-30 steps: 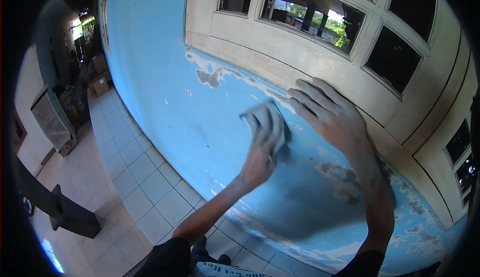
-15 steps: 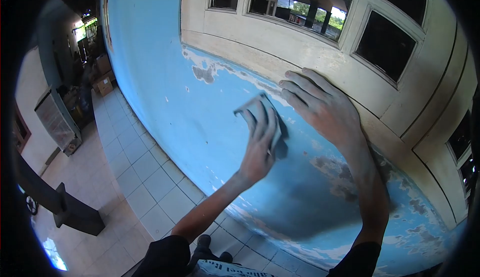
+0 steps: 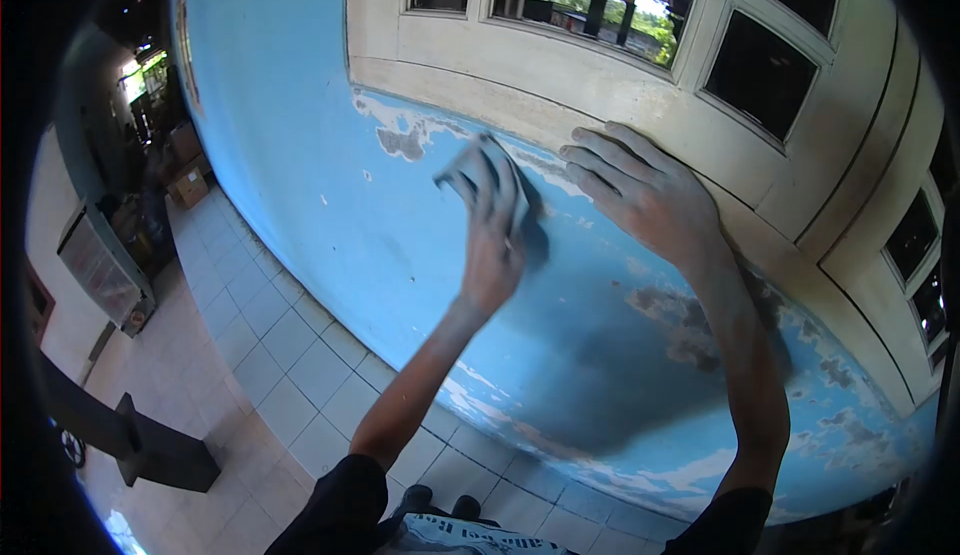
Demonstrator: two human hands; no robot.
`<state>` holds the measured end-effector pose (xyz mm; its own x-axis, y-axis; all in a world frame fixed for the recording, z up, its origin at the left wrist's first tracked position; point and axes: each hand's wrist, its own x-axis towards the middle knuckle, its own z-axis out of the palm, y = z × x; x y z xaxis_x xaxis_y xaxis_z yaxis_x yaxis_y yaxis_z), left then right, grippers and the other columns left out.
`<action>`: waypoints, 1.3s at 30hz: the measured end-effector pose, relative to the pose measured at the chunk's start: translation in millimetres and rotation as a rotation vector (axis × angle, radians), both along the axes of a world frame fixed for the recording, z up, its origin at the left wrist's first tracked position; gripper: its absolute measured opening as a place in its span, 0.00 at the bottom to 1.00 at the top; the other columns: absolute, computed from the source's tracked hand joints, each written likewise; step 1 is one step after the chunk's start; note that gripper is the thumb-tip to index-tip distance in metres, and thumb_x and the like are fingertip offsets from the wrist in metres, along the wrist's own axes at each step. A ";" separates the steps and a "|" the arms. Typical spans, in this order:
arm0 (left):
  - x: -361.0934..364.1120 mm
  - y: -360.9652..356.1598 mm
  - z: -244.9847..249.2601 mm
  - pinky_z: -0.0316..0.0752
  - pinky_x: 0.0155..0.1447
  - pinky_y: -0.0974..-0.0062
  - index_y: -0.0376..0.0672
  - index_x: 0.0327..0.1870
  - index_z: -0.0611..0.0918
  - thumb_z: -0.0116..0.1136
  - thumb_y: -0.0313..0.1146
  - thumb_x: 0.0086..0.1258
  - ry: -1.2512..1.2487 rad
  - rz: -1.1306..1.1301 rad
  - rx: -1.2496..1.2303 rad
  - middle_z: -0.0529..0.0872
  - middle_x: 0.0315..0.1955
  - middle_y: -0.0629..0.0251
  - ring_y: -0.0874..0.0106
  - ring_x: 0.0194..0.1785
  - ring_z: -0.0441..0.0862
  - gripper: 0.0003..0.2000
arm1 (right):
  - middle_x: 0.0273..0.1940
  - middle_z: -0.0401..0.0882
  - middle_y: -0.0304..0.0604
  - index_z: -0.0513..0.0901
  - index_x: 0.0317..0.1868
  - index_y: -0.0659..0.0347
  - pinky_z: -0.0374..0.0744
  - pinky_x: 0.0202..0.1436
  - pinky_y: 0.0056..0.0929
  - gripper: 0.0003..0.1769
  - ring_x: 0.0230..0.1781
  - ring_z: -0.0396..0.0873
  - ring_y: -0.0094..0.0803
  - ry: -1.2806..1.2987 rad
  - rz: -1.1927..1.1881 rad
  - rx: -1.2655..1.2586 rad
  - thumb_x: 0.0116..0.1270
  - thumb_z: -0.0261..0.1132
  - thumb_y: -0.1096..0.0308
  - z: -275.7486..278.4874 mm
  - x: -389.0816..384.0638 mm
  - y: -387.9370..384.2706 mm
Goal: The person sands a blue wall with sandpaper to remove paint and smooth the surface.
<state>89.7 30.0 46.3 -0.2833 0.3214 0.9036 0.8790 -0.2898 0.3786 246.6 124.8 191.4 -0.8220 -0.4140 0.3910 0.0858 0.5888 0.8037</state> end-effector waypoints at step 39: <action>8.3 -2.5 -32.2 0.46 0.70 0.27 0.42 0.70 0.67 0.58 0.23 0.60 0.170 -0.136 -0.263 0.58 0.73 0.48 0.29 0.72 0.48 0.32 | 0.61 0.75 0.28 0.82 0.53 0.48 0.68 0.71 0.27 0.18 0.65 0.68 0.26 0.065 -0.110 0.023 0.62 0.62 0.61 -4.8 2.7 -1.5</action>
<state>97.9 27.5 14.0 -0.0742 0.5742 0.8153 0.8960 -0.3205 0.3073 249.3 123.3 186.6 -0.8360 -0.3322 0.4368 0.2015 0.5546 0.8073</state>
